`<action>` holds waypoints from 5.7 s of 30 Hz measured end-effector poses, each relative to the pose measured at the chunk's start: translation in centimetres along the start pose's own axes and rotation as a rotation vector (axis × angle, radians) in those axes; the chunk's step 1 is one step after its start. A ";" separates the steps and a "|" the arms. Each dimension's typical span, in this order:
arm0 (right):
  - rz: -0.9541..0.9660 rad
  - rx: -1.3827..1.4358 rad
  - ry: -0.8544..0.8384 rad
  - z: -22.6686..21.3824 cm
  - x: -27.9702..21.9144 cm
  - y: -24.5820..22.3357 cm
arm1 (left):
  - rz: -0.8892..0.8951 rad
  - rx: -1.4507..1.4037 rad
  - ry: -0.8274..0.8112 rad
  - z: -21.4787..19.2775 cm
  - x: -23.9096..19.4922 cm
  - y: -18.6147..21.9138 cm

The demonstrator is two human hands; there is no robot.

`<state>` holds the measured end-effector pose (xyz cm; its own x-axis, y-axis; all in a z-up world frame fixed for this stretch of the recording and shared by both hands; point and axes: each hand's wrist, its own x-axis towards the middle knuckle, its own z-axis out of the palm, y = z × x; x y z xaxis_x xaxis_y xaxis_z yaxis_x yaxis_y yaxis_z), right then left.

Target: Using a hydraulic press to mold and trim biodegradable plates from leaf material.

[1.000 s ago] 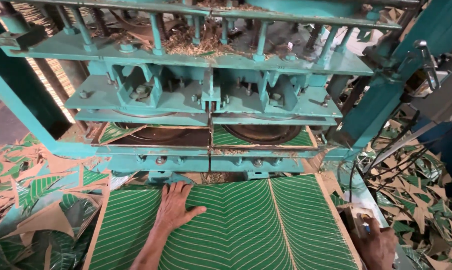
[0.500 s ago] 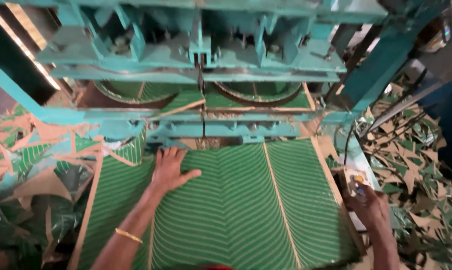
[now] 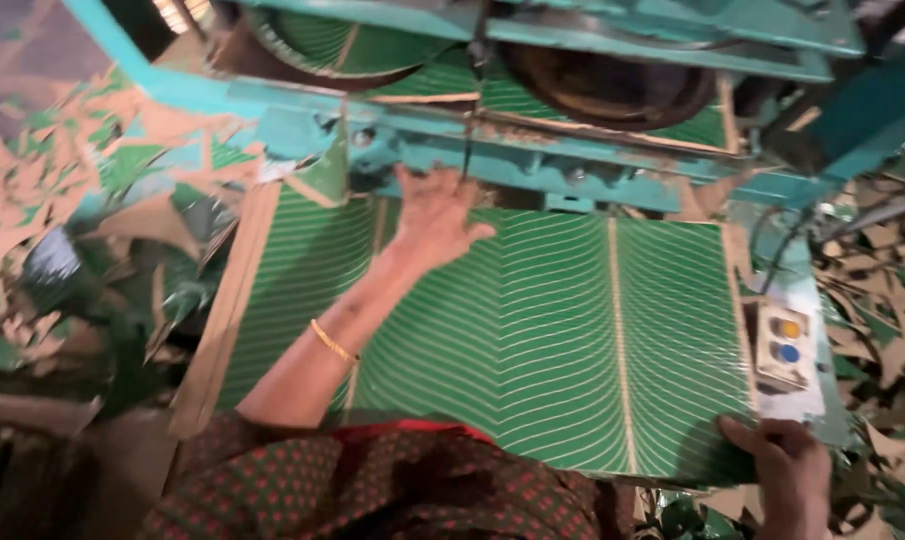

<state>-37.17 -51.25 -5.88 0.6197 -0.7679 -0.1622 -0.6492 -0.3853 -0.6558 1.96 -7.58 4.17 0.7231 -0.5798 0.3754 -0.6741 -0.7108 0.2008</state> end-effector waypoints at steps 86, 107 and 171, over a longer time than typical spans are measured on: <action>-0.139 0.787 0.057 -4.0 -4.6 -15.6 | -0.572 -1.425 0.086 -19.2 -23.8 -14.7; -0.299 1.064 -0.205 1.2 19.8 -28.0 | -0.639 -1.139 0.305 -15.4 -1.8 -29.4; -0.605 -0.299 0.529 1.9 5.4 -3.3 | -0.212 -0.076 0.144 -5.2 -21.8 -13.9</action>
<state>-30.88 -53.20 -6.01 0.6576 -0.4959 0.5672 -0.4085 -0.8673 -0.2847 -5.20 17.02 -2.15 0.8241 -0.3551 0.4413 -0.5235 -0.7751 0.3538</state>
